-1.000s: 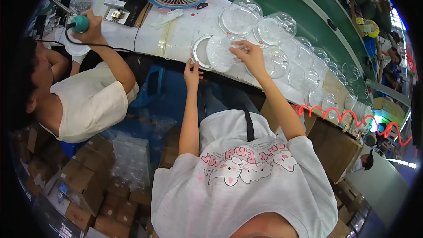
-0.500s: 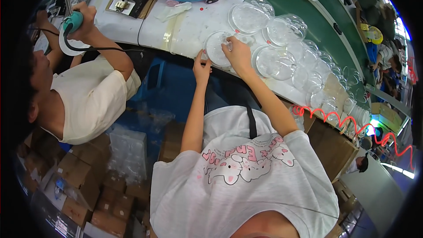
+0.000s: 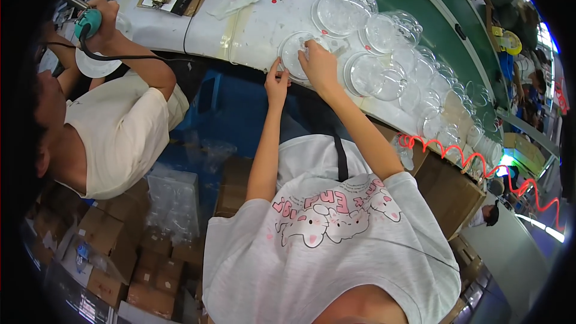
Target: Assembling plastic dome covers and LED components into circular light fixtures on a factory production line.
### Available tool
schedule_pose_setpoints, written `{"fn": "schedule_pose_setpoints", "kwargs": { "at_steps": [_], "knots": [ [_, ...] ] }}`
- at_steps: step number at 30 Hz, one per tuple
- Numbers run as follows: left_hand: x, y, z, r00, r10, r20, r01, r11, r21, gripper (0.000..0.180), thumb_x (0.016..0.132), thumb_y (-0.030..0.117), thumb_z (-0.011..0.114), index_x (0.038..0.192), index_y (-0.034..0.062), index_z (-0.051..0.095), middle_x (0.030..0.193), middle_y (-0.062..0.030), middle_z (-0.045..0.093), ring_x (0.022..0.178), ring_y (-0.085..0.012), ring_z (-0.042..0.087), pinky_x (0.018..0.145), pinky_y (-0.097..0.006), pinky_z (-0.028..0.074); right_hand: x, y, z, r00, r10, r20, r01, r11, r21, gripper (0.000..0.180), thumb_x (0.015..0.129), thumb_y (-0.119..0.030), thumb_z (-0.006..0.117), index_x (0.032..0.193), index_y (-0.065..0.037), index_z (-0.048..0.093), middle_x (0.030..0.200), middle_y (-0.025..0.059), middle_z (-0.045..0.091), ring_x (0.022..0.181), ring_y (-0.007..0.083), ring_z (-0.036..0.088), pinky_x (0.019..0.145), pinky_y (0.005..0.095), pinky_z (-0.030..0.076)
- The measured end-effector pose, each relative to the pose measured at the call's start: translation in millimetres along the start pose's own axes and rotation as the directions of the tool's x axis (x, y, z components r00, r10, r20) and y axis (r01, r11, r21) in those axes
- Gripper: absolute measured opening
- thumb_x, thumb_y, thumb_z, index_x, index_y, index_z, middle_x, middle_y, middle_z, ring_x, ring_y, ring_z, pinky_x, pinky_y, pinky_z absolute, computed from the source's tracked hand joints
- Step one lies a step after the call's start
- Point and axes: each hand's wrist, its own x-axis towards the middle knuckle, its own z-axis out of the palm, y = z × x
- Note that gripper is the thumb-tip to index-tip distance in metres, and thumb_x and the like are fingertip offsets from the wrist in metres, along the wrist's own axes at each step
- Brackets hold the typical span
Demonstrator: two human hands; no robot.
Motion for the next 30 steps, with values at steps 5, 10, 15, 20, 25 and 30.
{"fn": "schedule_pose_setpoints", "kwargs": {
  "at_steps": [5,10,15,20,25,30],
  "knots": [
    [0,-4,-7,1.0,-0.023,0.015,0.023,1.0,-0.013,0.041,0.082,0.007,0.058,0.121,0.0063,0.049,0.07,-0.0038,0.053,0.054,-0.0085,0.053,0.049,-0.022,0.047,2,-3,5,0.996,-0.035,0.086,0.04,0.998,-0.053,0.024,0.077,-0.02,0.059,0.091,-0.001,0.054,0.079,0.0185,0.06,0.069,0.0349,0.059,0.059,0.041,0.046],
    [2,-9,2,0.997,0.079,0.016,-0.08,0.994,0.077,0.046,0.078,0.009,0.064,0.122,0.0068,0.048,0.064,-0.0031,0.054,0.053,-0.009,0.052,0.049,-0.021,0.046,-9,7,16,0.996,-0.028,-0.086,0.03,0.999,0.024,0.023,0.077,-0.02,0.059,0.091,-0.002,0.052,0.079,0.0176,0.059,0.068,0.0349,0.058,0.058,0.042,0.046],
    [0,-14,25,0.998,0.043,0.05,-0.048,0.994,0.103,0.053,0.081,0.008,0.058,0.13,0.0057,0.036,0.064,-0.0071,0.058,0.051,-0.0096,0.055,0.046,-0.023,0.046,-7,22,6,0.998,0.067,0.018,-0.068,0.998,0.014,0.03,0.077,-0.024,0.058,0.098,-0.004,0.05,0.081,0.0169,0.058,0.073,0.0338,0.058,0.06,0.0407,0.047],
    [1,-32,16,1.0,-0.017,0.003,0.017,0.999,-0.033,0.049,0.087,0.009,0.051,0.132,0.008,0.031,0.069,-0.0106,0.059,0.058,-0.0158,0.059,0.055,-0.028,0.053,-53,17,-72,0.969,0.034,-0.243,0.028,0.968,0.248,0.036,0.075,-0.025,0.065,0.106,-0.01,0.054,0.091,0.01,0.059,0.078,0.0226,0.061,0.062,0.0348,0.048],
    [-12,-16,34,0.991,-0.049,-0.125,0.042,0.997,-0.059,0.046,0.089,0.008,0.047,0.131,0.0085,0.029,0.075,-0.0131,0.058,0.065,-0.018,0.059,0.063,-0.033,0.055,-105,154,-201,0.697,0.399,-0.596,-0.397,0.907,0.141,0.017,0.077,-0.016,0.061,0.093,-0.009,0.058,0.076,0.0041,0.062,0.062,0.0192,0.062,0.056,0.0309,0.047],
    [-16,-12,66,0.963,-0.125,-0.238,0.093,0.986,-0.141,0.047,0.09,0.009,0.044,0.131,0.0107,0.022,0.084,-0.0163,0.057,0.073,-0.0236,0.06,0.069,-0.036,0.054,-144,295,-228,0.716,0.554,-0.425,-0.681,0.69,-0.247,0.044,0.082,-0.046,0.05,0.104,-0.008,0.045,0.077,0.013,0.064,0.064,0.0352,0.061,0.056,0.0433,0.046]
  ]
}}
